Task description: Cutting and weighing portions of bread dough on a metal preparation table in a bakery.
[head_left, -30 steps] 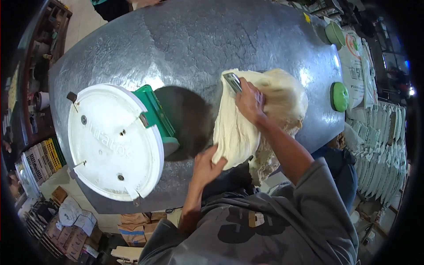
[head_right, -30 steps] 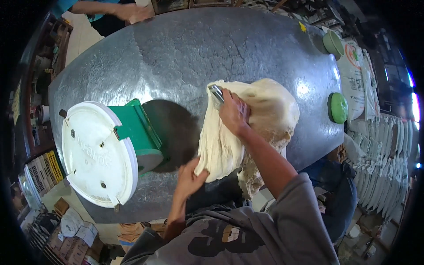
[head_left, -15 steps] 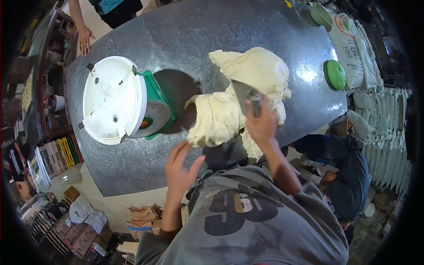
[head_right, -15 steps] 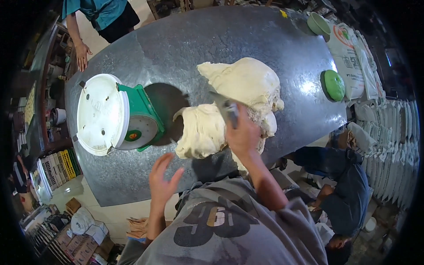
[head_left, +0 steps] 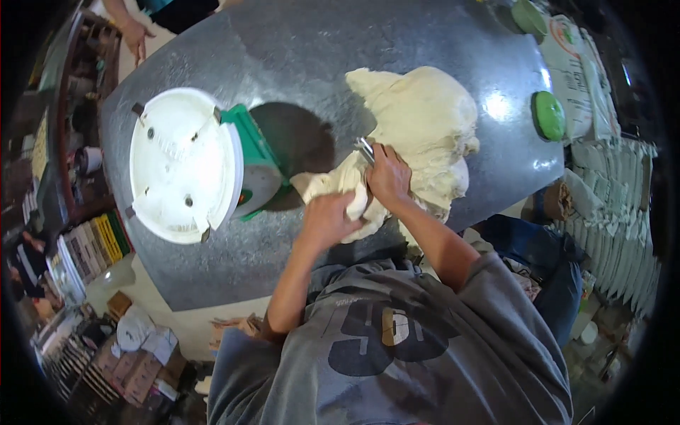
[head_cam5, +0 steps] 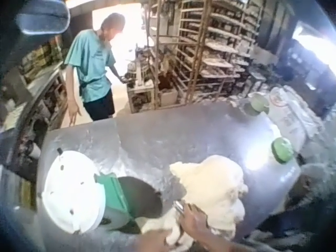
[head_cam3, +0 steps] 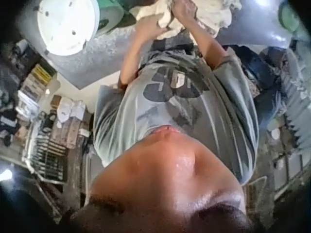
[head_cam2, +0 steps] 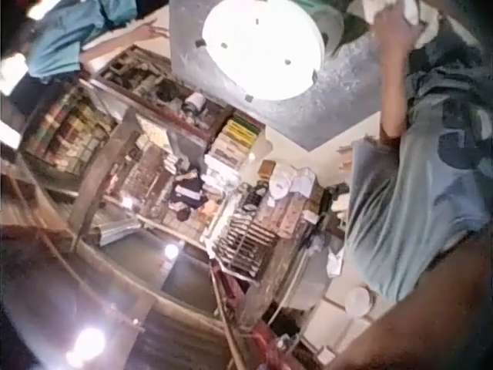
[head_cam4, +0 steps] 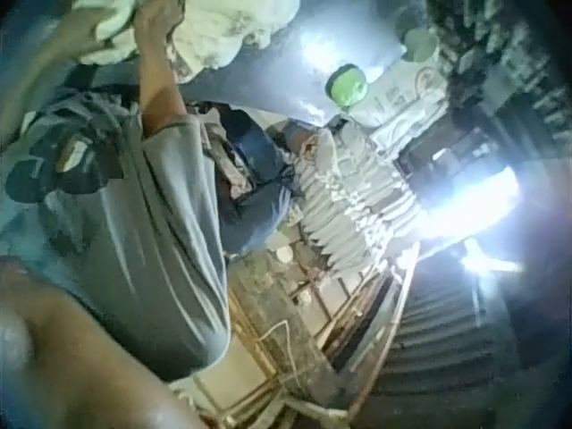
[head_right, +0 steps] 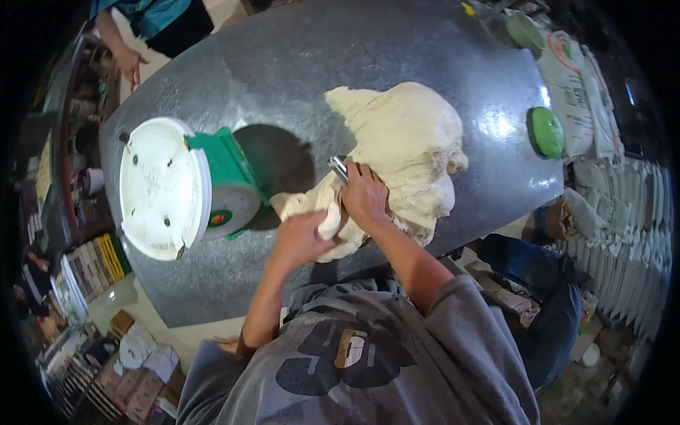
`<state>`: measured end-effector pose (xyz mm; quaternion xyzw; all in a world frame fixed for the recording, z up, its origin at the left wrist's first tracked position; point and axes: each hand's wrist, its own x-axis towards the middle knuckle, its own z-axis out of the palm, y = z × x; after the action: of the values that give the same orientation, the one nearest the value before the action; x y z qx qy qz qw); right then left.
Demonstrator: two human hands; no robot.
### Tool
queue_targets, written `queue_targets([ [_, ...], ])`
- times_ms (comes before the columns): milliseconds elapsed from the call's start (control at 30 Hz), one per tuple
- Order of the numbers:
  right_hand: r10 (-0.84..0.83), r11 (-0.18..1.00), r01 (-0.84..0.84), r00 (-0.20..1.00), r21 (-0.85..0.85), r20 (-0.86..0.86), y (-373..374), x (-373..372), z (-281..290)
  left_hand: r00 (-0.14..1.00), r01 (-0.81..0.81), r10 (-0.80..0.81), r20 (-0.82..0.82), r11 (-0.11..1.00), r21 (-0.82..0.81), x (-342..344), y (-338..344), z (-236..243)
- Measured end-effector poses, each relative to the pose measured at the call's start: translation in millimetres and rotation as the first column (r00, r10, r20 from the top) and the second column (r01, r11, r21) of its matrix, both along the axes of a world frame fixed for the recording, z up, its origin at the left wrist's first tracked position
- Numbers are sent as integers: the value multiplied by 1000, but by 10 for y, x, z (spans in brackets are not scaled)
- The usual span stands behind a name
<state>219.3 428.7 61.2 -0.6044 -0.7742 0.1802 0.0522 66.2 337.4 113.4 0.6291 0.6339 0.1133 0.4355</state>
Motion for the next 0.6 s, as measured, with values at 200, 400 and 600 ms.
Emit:
queue_targets([
  [200, 16, 999, -7, 982, 48, -188, 218, -225, -131, 949, -314, 315, 8, 941, 125, 155, -1317, 329],
  [400, -108, 944, 230, 894, 238, -436, -391, 690, 874, 830, -403, 558, -19, 622, 672, -262, -1288, 945],
  [600, -268, 950, 310, 882, 48, -388, -945, 1167, 719, 691, -169, 660, -295, 545, 821, -1530, -353, 1322],
])
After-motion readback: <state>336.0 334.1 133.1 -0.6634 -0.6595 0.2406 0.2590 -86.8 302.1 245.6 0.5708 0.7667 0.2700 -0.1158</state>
